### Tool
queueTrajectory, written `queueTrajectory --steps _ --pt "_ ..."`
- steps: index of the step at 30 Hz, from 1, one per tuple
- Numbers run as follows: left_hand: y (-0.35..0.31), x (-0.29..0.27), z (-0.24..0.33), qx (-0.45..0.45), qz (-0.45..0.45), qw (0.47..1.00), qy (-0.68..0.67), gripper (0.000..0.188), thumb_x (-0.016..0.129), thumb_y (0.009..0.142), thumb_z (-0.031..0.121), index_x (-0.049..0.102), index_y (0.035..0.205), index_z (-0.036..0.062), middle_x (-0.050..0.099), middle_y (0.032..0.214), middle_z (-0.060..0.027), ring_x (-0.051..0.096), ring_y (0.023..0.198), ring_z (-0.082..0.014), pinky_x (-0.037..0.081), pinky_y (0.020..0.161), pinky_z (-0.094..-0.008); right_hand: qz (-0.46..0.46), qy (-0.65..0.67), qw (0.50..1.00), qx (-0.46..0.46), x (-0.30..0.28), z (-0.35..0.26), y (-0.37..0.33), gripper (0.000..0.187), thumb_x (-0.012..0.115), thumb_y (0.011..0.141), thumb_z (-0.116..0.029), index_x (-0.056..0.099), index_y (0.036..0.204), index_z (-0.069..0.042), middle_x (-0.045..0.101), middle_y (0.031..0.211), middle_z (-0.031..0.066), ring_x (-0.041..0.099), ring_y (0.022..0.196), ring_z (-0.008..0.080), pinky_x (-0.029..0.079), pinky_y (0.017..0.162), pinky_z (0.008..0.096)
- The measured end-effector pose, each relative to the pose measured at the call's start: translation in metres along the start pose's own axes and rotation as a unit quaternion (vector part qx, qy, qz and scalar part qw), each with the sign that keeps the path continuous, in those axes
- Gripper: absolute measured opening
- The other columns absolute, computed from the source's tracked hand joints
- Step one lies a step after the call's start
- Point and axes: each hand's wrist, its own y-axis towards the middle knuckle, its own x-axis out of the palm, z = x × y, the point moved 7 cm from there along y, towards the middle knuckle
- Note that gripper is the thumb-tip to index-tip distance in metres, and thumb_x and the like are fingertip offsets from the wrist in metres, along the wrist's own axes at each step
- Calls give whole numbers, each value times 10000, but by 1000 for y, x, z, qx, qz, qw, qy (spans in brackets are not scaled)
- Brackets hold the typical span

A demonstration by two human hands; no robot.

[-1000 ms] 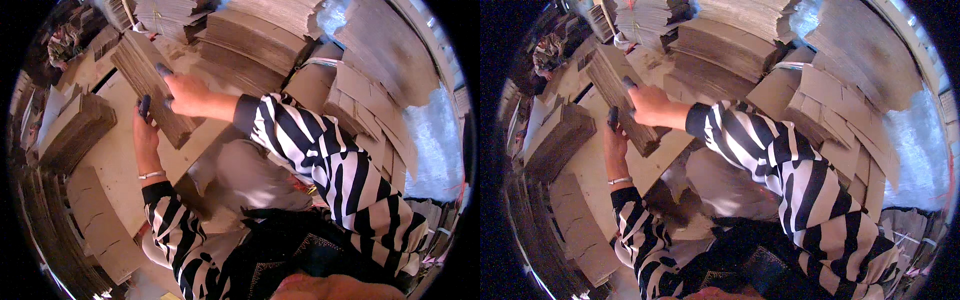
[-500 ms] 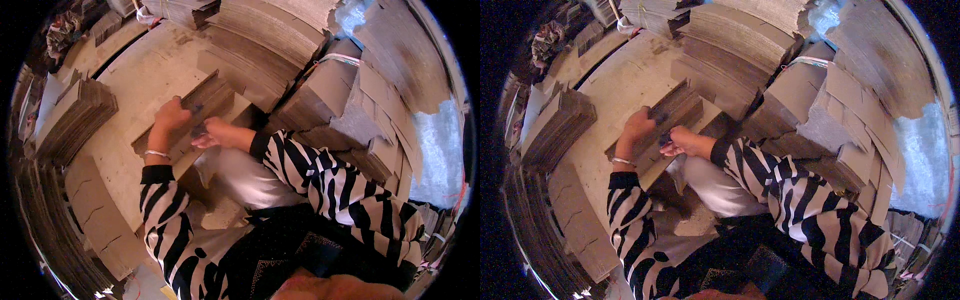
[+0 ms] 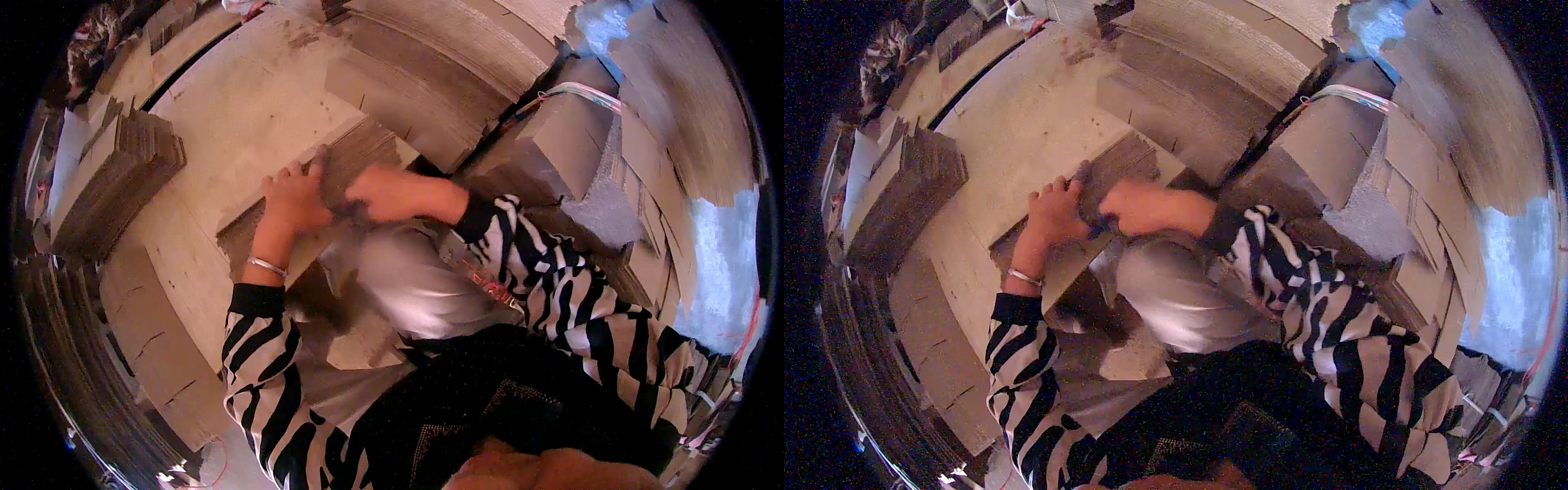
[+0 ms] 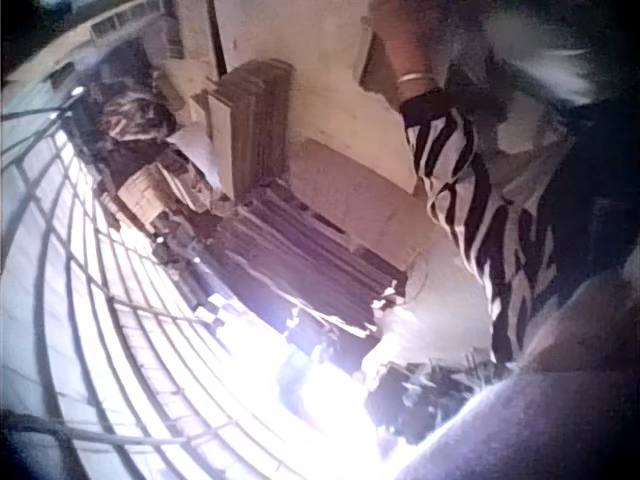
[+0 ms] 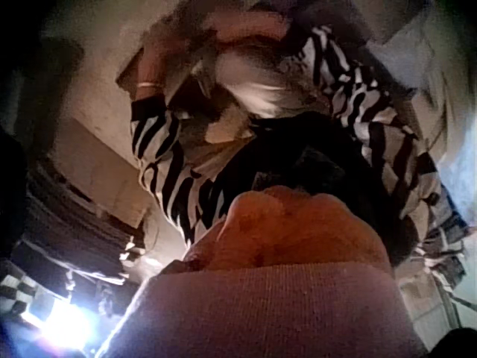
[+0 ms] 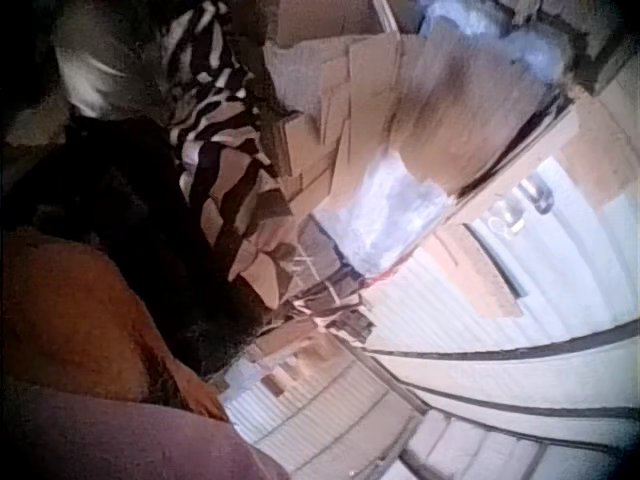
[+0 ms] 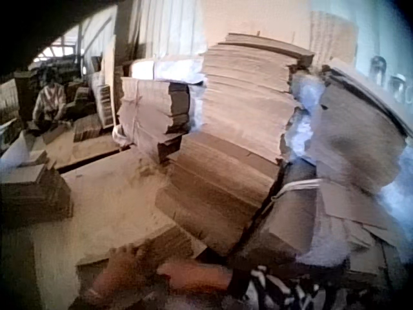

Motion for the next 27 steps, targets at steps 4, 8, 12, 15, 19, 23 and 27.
queueTrajectory --steps 4,8,12,15,19,23,27 --pt "-7 0 0 -2 91 995 38 970 746 595 331 344 1458 143 479 1333 -149 470 1226 -336 289 1016 -569 217 5 975 43 -63 30 23 187 597 758 -119 628 928 -47 644 829 154 627 822 363 492 710 449" --pt "-32 -28 8 -34 349 933 77 771 757 589 217 498 1304 88 474 1319 -156 449 1227 -317 283 1014 -535 134 -168 976 47 -37 79 70 270 580 781 -176 646 1026 -85 651 964 132 624 920 339 486 781 454" --pt "-75 0 -23 -247 420 872 -33 547 748 591 134 572 1103 55 485 1312 -165 431 1247 -334 288 1011 -541 31 -224 970 91 -28 62 107 314 579 760 -239 673 1028 -106 677 961 151 644 916 356 498 776 497" --pt "-74 43 -36 -335 480 801 -124 435 718 629 119 579 1031 29 510 1282 -184 454 1214 -375 344 970 -536 -20 -185 968 170 -30 64 89 330 579 757 -222 655 1049 -88 673 939 165 627 941 341 490 771 490" --pt "-55 92 -59 -313 448 804 -235 365 651 689 72 571 1038 1 563 1170 -220 517 1103 -409 422 891 -495 21 -146 965 215 -25 39 62 287 566 756 -176 633 996 -34 666 873 215 629 908 381 486 744 510" --pt "-11 74 -12 -181 349 854 -339 336 600 717 22 553 1047 -14 598 1026 -236 566 994 -417 462 839 -476 86 -48 949 301 -25 65 4 295 569 782 -185 606 1001 10 662 895 245 635 869 436 487 774 521" --pt "44 51 42 -5 331 892 -308 326 586 721 2 548 1045 -14 613 999 -240 589 951 -426 478 807 -488 164 -39 913 372 -49 119 -54 306 552 864 -216 564 1038 36 633 927 267 606 877 455 470 769 525"
